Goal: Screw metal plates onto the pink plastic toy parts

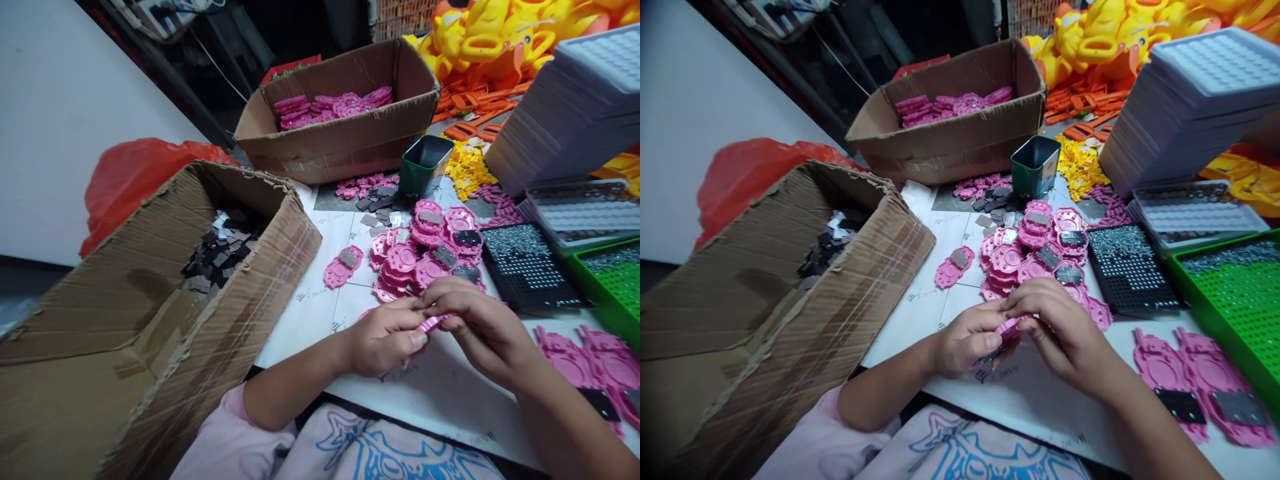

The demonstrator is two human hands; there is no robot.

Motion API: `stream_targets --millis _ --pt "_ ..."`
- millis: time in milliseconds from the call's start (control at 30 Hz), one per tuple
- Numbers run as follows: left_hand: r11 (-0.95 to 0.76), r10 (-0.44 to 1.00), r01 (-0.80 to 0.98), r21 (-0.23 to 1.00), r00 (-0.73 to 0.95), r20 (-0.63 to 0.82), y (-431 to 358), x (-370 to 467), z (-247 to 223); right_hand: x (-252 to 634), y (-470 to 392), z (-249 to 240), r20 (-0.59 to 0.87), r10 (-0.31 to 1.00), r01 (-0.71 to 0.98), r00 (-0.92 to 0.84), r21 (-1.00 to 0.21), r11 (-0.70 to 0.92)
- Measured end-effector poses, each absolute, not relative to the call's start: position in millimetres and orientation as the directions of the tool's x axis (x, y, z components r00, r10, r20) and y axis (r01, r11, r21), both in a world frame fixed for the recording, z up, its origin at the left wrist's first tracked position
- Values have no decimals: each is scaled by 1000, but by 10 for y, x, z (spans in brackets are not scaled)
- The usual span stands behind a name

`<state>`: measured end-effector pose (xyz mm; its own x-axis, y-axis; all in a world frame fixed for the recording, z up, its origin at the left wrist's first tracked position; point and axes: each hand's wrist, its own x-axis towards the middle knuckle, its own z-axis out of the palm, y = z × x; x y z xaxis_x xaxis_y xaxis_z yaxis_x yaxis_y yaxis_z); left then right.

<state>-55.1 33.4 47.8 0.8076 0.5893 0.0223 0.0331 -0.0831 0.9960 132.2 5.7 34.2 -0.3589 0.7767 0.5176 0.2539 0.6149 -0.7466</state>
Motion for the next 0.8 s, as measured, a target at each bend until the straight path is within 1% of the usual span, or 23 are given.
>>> stream_targets --millis 100,167,233,300,367,400,433,467,500,533,567,600,633,667,733,800 --pt "-54 614 -12 998 788 43 319 -532 450 1325 56 308 542 764 249 -351 -732 634" --pt "49 627 -66 997 778 20 299 -514 424 1305 33 279 539 787 245 -301 -753 610" --pt "196 650 -135 971 759 -25 278 -502 404 1266 -5 277 483 852 220 -204 -825 520" --pt "320 667 -209 924 743 -63 265 -505 396 1215 -25 330 378 921 140 -96 -911 389" --pt "409 659 -278 869 748 -71 266 -518 399 1164 20 443 291 957 78 -11 -954 290" --pt "458 634 -294 839 770 -76 271 -526 403 1139 81 513 271 962 89 20 -959 268" --pt "506 597 -301 808 799 -76 280 -532 408 1114 174 586 275 960 142 42 -953 267" --pt "548 559 -310 777 827 -65 292 -537 411 1089 298 654 298 954 232 42 -931 281" --pt "577 535 -324 750 843 -47 307 -540 412 1063 452 716 331 944 352 -3 -883 311" --pt "591 530 -345 729 847 -28 325 -542 410 1035 629 768 362 928 480 -90 -801 359" --pt "591 548 -374 715 836 -16 346 -545 406 1004 823 809 349 909 591 -227 -693 413" --pt "575 593 -416 704 805 -10 369 -548 398 970 1026 842 220 896 687 -385 -580 438" --pt "552 646 -456 699 763 -13 391 -553 388 930 1229 866 136 871 701 -471 -542 464" --pt "530 687 -483 697 726 -19 413 -561 377 886 1424 882 89 853 713 -515 -507 484" --pt "511 724 -515 688 690 -22 447 -583 355 784 1770 886 60 841 743 -537 -439 506" --pt "525 709 -515 678 705 -14 463 -609 341 669 2030 838 35 841 781 -539 -354 515"
